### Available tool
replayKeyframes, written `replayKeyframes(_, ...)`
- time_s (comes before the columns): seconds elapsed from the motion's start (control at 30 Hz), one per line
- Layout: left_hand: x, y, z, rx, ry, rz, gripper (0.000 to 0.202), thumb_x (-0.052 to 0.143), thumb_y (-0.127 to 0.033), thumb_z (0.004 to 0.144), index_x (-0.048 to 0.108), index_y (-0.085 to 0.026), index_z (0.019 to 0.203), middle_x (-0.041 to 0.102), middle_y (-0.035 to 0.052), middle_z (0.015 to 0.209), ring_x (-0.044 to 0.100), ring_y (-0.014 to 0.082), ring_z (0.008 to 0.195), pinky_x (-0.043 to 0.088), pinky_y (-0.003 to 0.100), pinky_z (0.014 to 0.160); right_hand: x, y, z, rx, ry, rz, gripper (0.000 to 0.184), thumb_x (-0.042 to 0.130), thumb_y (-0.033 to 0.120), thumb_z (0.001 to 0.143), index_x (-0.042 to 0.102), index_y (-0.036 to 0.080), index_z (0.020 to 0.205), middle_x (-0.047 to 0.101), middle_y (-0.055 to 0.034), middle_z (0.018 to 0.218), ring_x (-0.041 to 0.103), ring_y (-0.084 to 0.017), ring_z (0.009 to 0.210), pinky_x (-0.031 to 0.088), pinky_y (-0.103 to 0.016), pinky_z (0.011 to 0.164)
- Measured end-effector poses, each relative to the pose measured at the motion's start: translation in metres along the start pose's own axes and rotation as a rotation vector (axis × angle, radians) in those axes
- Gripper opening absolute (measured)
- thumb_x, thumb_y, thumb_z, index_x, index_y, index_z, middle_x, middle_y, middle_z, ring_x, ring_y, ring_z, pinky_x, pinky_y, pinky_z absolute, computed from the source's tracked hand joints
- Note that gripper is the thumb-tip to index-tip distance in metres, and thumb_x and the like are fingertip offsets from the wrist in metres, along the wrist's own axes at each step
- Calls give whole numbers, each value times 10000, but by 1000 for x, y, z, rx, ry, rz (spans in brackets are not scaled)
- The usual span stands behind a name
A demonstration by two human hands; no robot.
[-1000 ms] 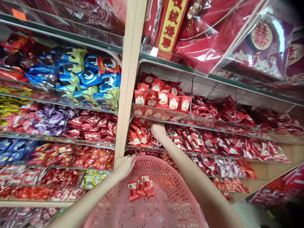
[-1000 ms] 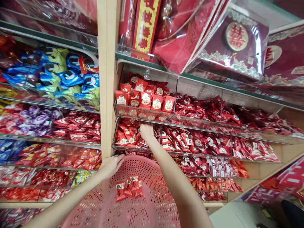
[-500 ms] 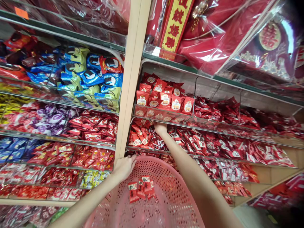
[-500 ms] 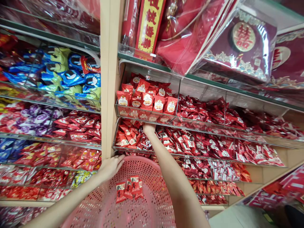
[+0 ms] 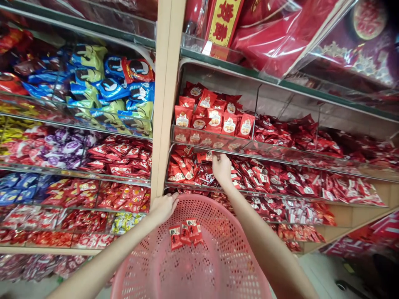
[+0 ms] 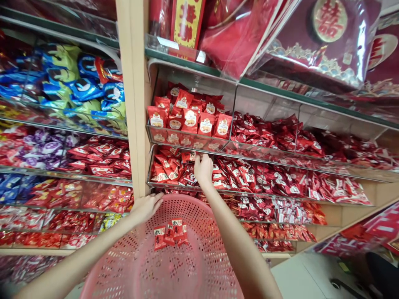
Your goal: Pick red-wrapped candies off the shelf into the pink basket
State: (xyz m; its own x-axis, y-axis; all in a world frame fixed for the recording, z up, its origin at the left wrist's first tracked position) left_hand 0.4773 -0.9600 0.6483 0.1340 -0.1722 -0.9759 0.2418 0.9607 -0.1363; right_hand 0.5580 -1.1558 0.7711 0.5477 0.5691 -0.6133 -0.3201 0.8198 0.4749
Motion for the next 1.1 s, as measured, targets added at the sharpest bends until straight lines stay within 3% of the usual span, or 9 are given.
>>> replayKeyframes(0.1,0,0,0,5,11,-3,405,218,-357,928,514,-240,1178,682,89,966,666,253,813,491,338,637,-16,1,-25,27,-57,197,240,384,315,869,564,159,842,599,-30,687,524,-151,603,380,-259,601)
replayKeyframes(0.17,0,0,0,9,16,-6,399,220,-361,927,512,-244,1173,679,86,976,664,251,820,489,337,644,-26,4,-45,-6,-23,279,223,399,336,876,544,175,825,538,12,635,457,-125,550,346,-240,555)
replayKeyframes(0.23,1,0,1,8,21,-7,398,221,-366,927,509,-246,1175,678,88,982,663,248,821,487,335,647,-34,7,-66,-51,111,357,217,400,348,886,530,186,822,498,32,618,416,-112,531,328,-229,534)
replayKeyframes(0.33,2,1,1,3,27,-11,400,226,-370,927,503,-250,1189,686,87,971,662,248,837,485,333,652,-34,7,-97,-149,433,417,214,391,345,899,534,198,836,512,31,663,435,-109,575,345,-222,560)
replayKeyframes(0.47,2,1,1,-1,20,-17,398,232,-370,928,494,-258,1206,683,86,1004,659,246,851,481,337,671,-7,-3,-131,-220,753,379,215,366,306,910,553,212,864,568,26,742,492,-114,658,385,-222,629)
replayKeyframes(0.6,2,-1,0,-5,20,-22,409,224,-368,930,494,-250,1214,679,95,1026,658,252,861,479,346,679,42,-17,-153,-311,927,283,200,390,216,883,580,201,824,589,26,743,513,-109,675,391,-205,644)
replayKeyframes(0.7,2,-1,0,-6,15,-21,406,231,-372,929,496,-250,1212,675,95,1041,659,247,863,479,340,683,72,-25,-159,-331,981,202,186,419,158,845,594,192,795,601,25,735,524,-104,674,382,-192,635)
replayKeyframes(0.8,1,-1,-1,-2,12,-22,396,235,-369,930,496,-260,1207,681,84,1029,659,242,865,476,334,681,90,-29,-158,-337,998,167,168,446,138,820,599,189,773,603,26,720,528,-100,660,376,-186,620)
replayKeyframes(1.1,-2,-2,-1,-18,25,-18,390,241,-362,929,499,-261,1203,683,81,1006,660,230,847,473,313,670,102,-29,-163,-289,927,-12,151,475,161,821,616,204,792,642,-6,750,594,-141,704,382,-221,616)
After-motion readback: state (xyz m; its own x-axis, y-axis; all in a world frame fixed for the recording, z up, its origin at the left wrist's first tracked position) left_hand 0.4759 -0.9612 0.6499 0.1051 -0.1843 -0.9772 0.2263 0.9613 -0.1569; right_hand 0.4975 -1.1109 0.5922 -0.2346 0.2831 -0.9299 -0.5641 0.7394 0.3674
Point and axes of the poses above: each hand's wrist, its own z-axis towards the middle knuckle, its own x-axis out of the palm, y = z × x, the point moved 2 cm from there along z, towards the middle knuckle
